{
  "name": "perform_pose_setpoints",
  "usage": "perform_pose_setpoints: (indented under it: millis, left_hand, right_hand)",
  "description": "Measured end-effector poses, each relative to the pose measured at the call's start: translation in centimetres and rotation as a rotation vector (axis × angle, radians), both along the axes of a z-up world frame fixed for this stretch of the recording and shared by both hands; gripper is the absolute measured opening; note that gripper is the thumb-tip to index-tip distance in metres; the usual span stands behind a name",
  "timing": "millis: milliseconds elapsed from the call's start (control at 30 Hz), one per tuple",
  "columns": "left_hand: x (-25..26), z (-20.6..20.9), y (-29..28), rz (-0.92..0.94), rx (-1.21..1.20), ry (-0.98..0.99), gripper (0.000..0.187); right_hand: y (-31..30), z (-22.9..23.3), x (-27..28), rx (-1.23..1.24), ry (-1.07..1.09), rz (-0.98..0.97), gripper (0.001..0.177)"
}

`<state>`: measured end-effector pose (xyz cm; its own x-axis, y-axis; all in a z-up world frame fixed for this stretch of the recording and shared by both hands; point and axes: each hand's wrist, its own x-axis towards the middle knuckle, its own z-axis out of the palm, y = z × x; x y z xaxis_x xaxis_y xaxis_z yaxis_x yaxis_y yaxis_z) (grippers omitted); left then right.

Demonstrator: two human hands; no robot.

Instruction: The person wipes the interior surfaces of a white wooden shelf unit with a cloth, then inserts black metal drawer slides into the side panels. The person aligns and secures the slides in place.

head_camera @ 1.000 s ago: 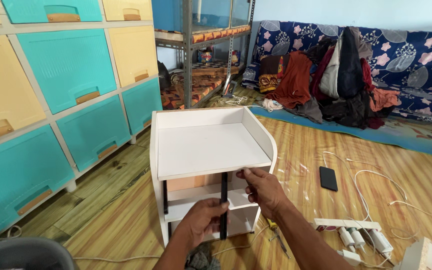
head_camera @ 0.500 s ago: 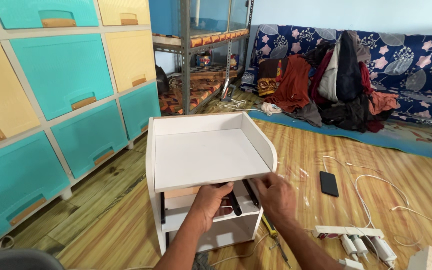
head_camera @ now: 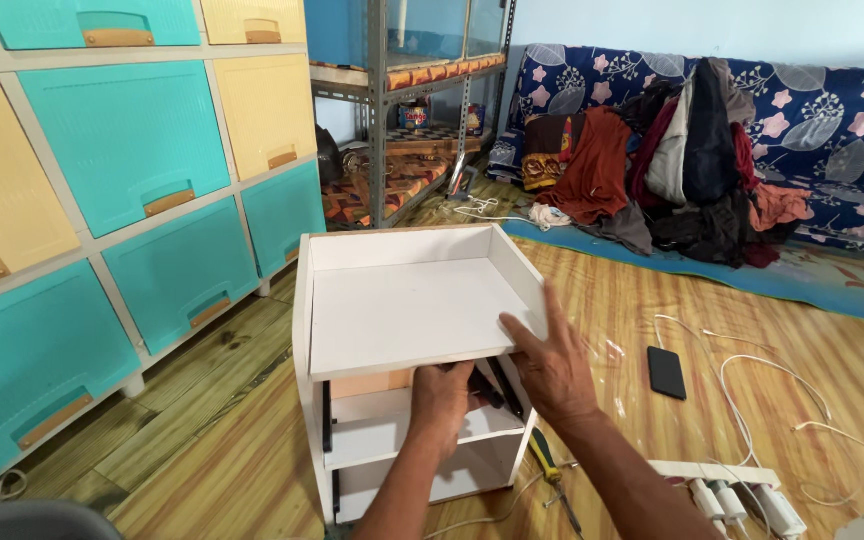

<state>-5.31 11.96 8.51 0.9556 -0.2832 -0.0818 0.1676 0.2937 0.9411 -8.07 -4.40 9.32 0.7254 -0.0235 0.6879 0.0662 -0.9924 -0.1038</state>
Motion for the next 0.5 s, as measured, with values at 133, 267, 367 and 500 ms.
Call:
perform_pose_setpoints:
  millis: [133,267,367,500]
  left_hand:
    - [0.5,0.1,-2.4,-0.02,0.026,0.022,0.026]
    - [1.7,0.0,-4.8,0.032,0.033,0.017,0.027]
    - [2.9,0.3,-5.0,0.05,0.004,0.035,0.023]
    - [4.3,0.3,-3.9,0.027,-0.075,0.137,0.019]
  right_hand:
    - [-0.3,0.5,1.3,-0.015,0.164,-0.062,0.037]
    - [0.0,0.4,1.9,0.002,0.03,0.011,0.041]
    - [-0.1,1.4,2.2,-0.015,-0.006,0.07,0.043]
    - [-0.1,3.7,3.8,0.051,0.19,0.032,0.041]
